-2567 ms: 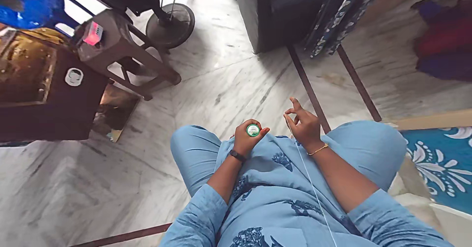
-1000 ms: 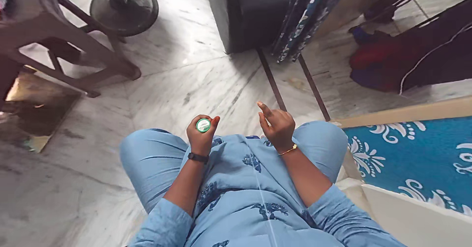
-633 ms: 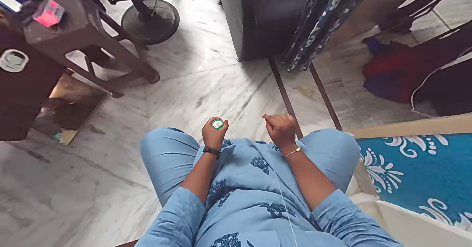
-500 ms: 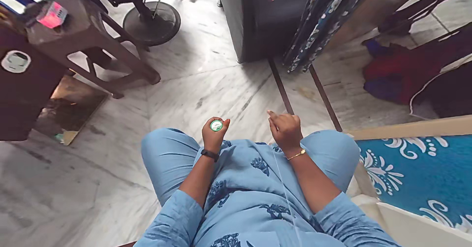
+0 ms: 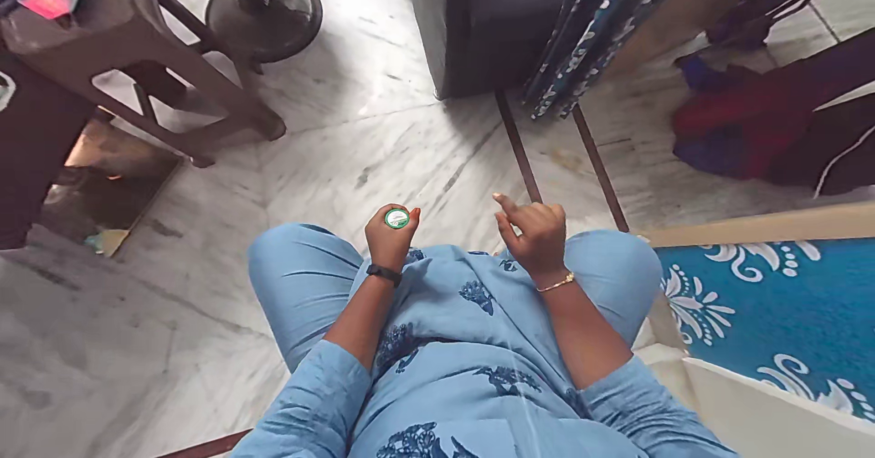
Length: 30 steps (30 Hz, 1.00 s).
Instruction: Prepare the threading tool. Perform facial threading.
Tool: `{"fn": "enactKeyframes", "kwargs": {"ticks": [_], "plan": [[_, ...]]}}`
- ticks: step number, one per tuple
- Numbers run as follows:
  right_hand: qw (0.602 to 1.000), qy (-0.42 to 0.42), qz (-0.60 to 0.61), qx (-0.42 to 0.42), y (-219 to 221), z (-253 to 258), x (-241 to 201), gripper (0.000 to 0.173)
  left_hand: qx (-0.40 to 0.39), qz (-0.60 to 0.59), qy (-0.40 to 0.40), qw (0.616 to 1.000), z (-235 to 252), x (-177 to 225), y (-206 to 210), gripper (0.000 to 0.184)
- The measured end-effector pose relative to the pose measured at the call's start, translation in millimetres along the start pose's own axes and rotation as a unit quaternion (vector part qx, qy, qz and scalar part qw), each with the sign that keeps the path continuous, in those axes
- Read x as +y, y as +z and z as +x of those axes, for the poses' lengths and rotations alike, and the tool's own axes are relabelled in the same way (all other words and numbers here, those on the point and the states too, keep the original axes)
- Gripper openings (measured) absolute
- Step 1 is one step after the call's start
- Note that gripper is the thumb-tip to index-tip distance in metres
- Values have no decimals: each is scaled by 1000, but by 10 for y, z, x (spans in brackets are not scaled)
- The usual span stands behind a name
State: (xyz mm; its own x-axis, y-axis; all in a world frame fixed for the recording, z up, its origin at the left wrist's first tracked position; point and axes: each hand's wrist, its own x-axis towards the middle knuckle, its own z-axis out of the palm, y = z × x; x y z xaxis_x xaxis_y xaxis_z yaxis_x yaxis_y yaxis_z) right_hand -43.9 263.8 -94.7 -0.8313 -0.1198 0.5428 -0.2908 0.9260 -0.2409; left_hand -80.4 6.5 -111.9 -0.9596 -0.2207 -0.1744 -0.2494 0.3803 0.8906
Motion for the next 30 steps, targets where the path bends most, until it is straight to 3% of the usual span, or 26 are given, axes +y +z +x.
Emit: {"fn": "enactKeyframes", "kwargs": {"ticks": [2, 5, 8, 10, 12, 14, 17, 20, 23, 25, 28, 29, 30], "plan": [[997, 25, 18, -67, 116, 4, 16, 30, -14, 40, -48, 998, 83, -47, 13, 30], [992, 45, 26, -114, 158, 9, 37, 30, -27, 32, -39, 998, 107, -63, -2, 31], [997, 35, 23, -71, -54, 33, 0, 36, -28, -151, 36, 987, 27, -49, -84, 20], [998, 24, 48, -22, -319, 67, -98, 40, -32, -279, 124, 952, -82, 35, -185, 13], [995, 15, 96, 17, -623, 89, -258, 50, -56, -339, 218, 913, -175, 145, -299, 11], [989, 13, 142, 43, -809, 82, -365, 59, -73, -356, 251, 897, -227, 251, -364, 11], [983, 32, 175, 41, -732, 54, -313, 59, -41, -271, 195, 942, -164, 236, -321, 16], [989, 51, 133, -27, -379, -34, -148, 46, -44, -34, 63, 996, -8, 15, -222, 29], [983, 40, 71, -167, -114, -66, -89, 46, -64, 118, -32, 990, 117, -119, -136, 32], [968, 38, 31, -246, -108, -2, -99, 56, -57, 128, -30, 990, 159, -111, -156, 33], [981, 54, 34, -185, -307, 37, -129, 46, -44, -23, 53, 997, 85, -25, -314, 24], [986, 67, 64, -141, -418, 50, -147, 40, -59, -120, 82, 988, 38, 18, -386, 18], [985, 81, 107, -105, -560, 62, -178, 45, -83, -231, 104, 964, -13, 79, -461, 14]]}}
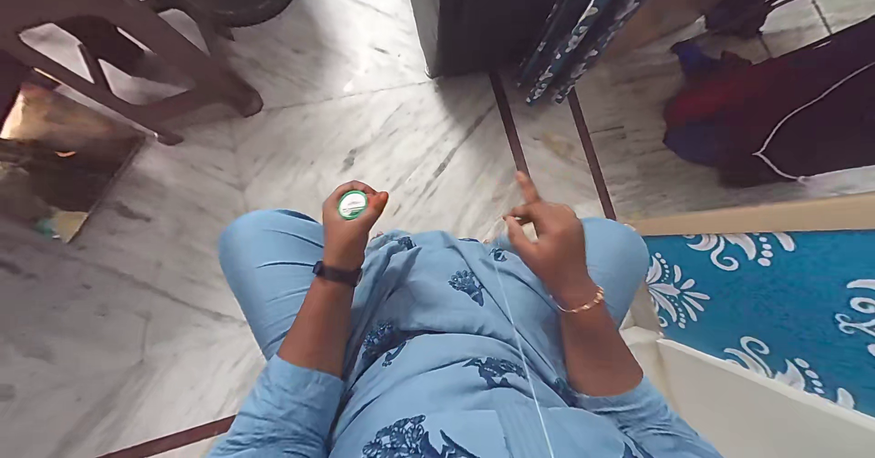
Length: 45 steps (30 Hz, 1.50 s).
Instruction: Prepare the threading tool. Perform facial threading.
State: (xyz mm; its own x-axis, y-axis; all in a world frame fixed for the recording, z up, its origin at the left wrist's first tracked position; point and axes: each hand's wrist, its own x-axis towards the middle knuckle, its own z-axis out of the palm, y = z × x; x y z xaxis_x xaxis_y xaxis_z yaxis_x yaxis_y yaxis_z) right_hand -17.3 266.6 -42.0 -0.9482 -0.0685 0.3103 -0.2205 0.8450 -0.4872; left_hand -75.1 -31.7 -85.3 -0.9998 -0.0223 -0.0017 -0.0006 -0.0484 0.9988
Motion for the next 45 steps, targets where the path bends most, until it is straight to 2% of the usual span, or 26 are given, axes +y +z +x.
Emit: {"fn": "enactKeyframes", "kwargs": {"ticks": [2, 4, 5, 7, 9, 11, 12, 14, 15, 17, 19, 21, 22, 24, 26, 28, 29, 31, 33, 35, 38, 40, 43, 45], "plan": [[992, -8, 120, 46, -270, -53, -143, 58, -44, -143, 56, 987, -61, 207, -48, 11], [977, -26, 206, 58, -438, -83, -244, 71, -90, -185, 107, 973, -80, 380, -66, 12], [973, -27, 221, 56, -465, -76, -262, 76, -92, -181, 106, 973, -79, 433, -60, 13], [976, 3, 212, 44, -393, -41, -231, 81, -54, -112, 45, 991, -54, 411, -43, 14], [984, 36, 172, 18, -165, 15, -97, 69, 1, 43, -19, 999, 23, 182, -16, 12], [997, 1, 76, -3, 153, 50, 84, 47, 41, 233, -95, 967, 120, -126, -24, 23], [999, -33, 17, -35, 290, 58, 161, 45, 50, 300, -134, 943, 165, -233, -36, 28], [986, -71, -56, -141, 412, 74, 231, 59, 52, 354, -159, 920, 203, -305, -82, 31], [982, -74, -80, -156, 393, 86, 218, 64, 54, 344, -136, 927, 208, -259, -96, 30], [990, -64, -75, -103, 227, 79, 125, 59, 52, 249, -46, 966, 162, -135, -148, 22], [997, -64, -31, -20, -31, 59, -2, 62, 28, 17, 7, 999, 98, 4, -160, 14], [996, -74, 37, 42, -288, 6, -145, 68, -25, -206, -4, 978, 25, 188, -162, 10], [991, -83, 79, 64, -376, -24, -198, 69, -57, -272, -9, 961, 4, 260, -167, 8], [985, -88, 132, 70, -452, -49, -244, 72, -95, -309, -1, 946, 8, 307, -163, 8], [991, -65, 89, 71, -354, -16, -177, 69, -57, -207, -13, 977, 62, 211, -163, 10], [997, -37, 29, 58, -112, 33, -31, 50, 20, 28, -64, 997, 125, 17, -155, 13], [998, -35, 2, 42, 25, 49, 50, 39, 44, 163, -96, 981, 163, -83, -148, 18], [998, -47, -30, -1, 278, 41, 169, 30, 52, 358, -158, 919, 233, -199, -138, 27], [996, -65, -55, -27, 373, 43, 160, 31, 42, 417, -157, 895, 250, -177, -114, 26], [995, -56, -76, -18, 271, 68, 63, 36, 38, 370, -86, 924, 227, -65, -129, 23], [998, -33, -29, 44, 51, 87, -17, 41, 4, 113, -16, 993, 126, 28, -134, 17], [998, -23, -44, 48, 26, 79, 5, 49, -30, -29, -19, 999, 48, 95, -63, 16], [996, -25, -88, -15, 289, 65, 143, 55, -68, -62, 10, 996, -35, 275, 97, 15], [992, -47, -101, -60, 503, 88, 167, 67, -161, -81, 93, 979, -52, 420, 188, 17]]}}
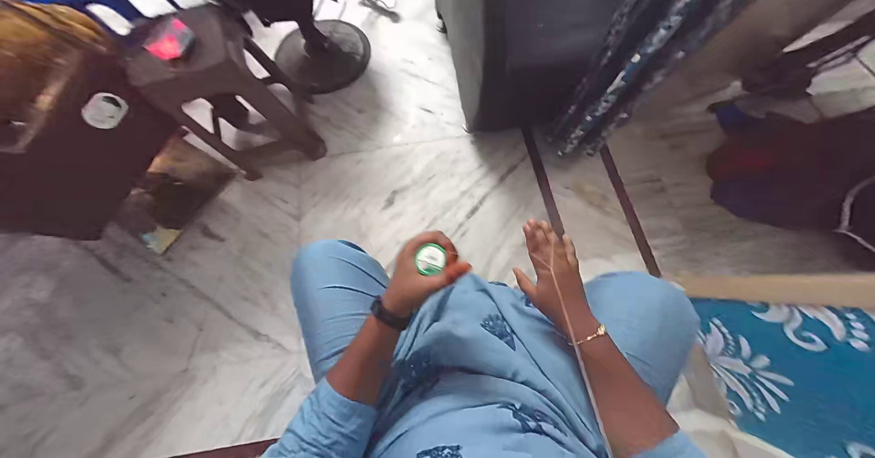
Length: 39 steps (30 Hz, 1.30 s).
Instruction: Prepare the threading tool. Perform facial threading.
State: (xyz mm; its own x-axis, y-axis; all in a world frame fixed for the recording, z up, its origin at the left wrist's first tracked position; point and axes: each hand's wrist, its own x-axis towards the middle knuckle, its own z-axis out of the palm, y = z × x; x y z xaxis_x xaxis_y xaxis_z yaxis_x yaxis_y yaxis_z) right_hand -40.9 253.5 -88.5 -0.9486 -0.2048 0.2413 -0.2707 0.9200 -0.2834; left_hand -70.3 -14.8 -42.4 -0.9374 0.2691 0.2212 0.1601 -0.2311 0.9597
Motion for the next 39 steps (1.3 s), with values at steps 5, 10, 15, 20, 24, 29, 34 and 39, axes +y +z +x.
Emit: {"fn": "enactKeyframes", "kwargs": {"ticks": [5, 10, 15, 20, 24, 29, 34, 39], "plan": [[994, -41, -80, -57, 260, -39, -280, 80, -254, 152, 144, 944, 146, 475, 266, 47], [990, -138, 11, -37, 401, -164, -425, 42, -157, 375, 156, 900, 108, 448, 389, 33], [966, -125, 171, -148, 326, -121, -464, 46, -83, 328, 155, 928, -27, 469, 325, 30], [923, -32, 370, -98, 334, -61, -296, 76, -35, 283, 181, 941, -73, 601, 298, 30], [985, -42, 163, -32, 366, -21, -215, 82, -57, 315, 191, 928, -98, 629, 371, 26], [999, -27, -9, -37, 339, -73, -298, 80, -66, 346, 149, 924, -99, 505, 585, 26], [1000, -1, 7, -5, 248, -33, -309, 74, -31, 319, 145, 936, -28, 462, 680, 23], [987, 13, 60, 151, 139, 36, -194, 88, -23, 185, 256, 949, 43, 628, 546, 15]]}}
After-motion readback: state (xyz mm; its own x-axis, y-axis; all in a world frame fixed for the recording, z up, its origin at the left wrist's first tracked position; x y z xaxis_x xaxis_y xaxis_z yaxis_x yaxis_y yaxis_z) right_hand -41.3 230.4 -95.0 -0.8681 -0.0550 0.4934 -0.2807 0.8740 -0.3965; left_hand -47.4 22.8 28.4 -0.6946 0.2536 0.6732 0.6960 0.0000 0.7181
